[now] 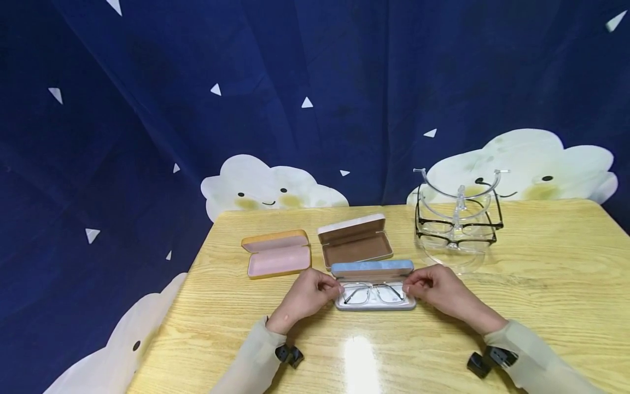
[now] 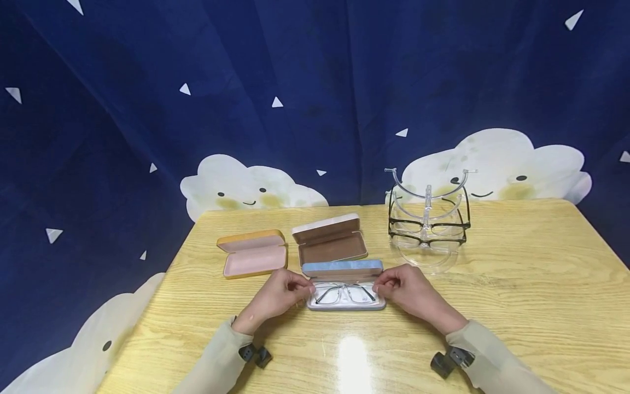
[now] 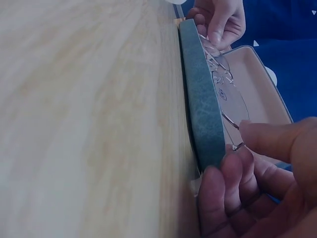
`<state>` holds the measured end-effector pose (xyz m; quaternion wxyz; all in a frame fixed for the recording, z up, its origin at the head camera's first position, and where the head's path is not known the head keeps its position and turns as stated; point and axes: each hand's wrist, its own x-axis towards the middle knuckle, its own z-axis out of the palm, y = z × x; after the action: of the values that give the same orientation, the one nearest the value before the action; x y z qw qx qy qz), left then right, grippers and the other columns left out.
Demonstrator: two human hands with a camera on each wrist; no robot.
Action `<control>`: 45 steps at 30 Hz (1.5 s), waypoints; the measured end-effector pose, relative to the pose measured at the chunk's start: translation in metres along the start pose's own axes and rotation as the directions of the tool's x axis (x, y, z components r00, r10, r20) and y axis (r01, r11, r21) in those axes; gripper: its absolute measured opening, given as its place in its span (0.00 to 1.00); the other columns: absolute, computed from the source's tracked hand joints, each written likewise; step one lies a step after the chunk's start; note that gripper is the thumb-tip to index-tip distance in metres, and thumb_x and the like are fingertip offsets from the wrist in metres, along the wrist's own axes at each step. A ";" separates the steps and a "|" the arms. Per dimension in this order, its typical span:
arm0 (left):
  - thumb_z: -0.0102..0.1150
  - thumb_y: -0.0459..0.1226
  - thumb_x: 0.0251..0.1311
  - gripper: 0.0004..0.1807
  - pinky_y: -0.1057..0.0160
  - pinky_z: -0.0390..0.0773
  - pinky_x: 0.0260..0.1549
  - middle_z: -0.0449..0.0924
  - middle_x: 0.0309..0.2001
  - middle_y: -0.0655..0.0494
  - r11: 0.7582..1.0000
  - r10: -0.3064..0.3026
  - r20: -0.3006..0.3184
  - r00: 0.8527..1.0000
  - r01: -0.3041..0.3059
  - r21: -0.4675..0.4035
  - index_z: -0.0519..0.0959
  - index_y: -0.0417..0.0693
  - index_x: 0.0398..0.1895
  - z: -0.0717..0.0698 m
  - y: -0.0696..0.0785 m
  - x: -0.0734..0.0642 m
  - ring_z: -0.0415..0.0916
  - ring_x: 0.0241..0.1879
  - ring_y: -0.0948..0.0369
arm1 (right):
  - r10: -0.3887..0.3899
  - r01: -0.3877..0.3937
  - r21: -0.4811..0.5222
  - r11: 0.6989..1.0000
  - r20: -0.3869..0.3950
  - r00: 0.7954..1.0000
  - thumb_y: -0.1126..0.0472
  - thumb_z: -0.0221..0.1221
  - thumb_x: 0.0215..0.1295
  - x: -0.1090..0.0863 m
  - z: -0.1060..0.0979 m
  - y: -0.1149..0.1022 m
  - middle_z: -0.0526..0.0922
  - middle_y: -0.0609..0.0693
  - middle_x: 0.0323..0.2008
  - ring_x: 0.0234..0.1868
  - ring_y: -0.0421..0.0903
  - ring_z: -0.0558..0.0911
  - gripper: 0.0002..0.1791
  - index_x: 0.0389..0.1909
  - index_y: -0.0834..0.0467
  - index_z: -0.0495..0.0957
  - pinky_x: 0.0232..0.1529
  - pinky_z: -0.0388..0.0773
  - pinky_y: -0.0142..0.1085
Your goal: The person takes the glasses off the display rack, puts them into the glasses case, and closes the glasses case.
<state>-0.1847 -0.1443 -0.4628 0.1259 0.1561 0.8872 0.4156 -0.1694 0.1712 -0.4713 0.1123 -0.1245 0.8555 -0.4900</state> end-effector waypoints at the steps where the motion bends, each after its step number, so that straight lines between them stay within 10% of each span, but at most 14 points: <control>1: 0.65 0.37 0.70 0.08 0.74 0.65 0.18 0.88 0.26 0.56 1.000 -0.001 0.005 1.000 0.001 -0.001 0.92 0.45 0.37 0.000 0.000 0.000 0.71 0.19 0.70 | 0.006 -0.006 0.008 1.000 0.004 1.000 0.65 0.66 0.68 0.000 0.000 0.000 0.83 0.49 0.26 0.21 0.34 0.73 0.06 0.41 0.63 0.88 0.22 0.73 0.28; 45: 0.60 0.34 0.72 0.11 0.69 0.83 0.25 0.90 0.29 0.45 0.992 -0.022 -0.020 1.000 0.019 -0.121 0.91 0.39 0.38 -0.013 -0.007 0.001 0.86 0.26 0.58 | 0.062 -0.056 0.135 0.989 -0.042 0.997 0.67 0.66 0.67 0.004 -0.001 0.007 0.84 0.51 0.25 0.20 0.36 0.77 0.06 0.37 0.67 0.85 0.22 0.81 0.32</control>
<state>-0.1910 -0.1571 -0.4599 0.1299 0.1345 0.8631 0.4691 -0.1742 0.1745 -0.4772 0.1150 -0.0800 0.8264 -0.5454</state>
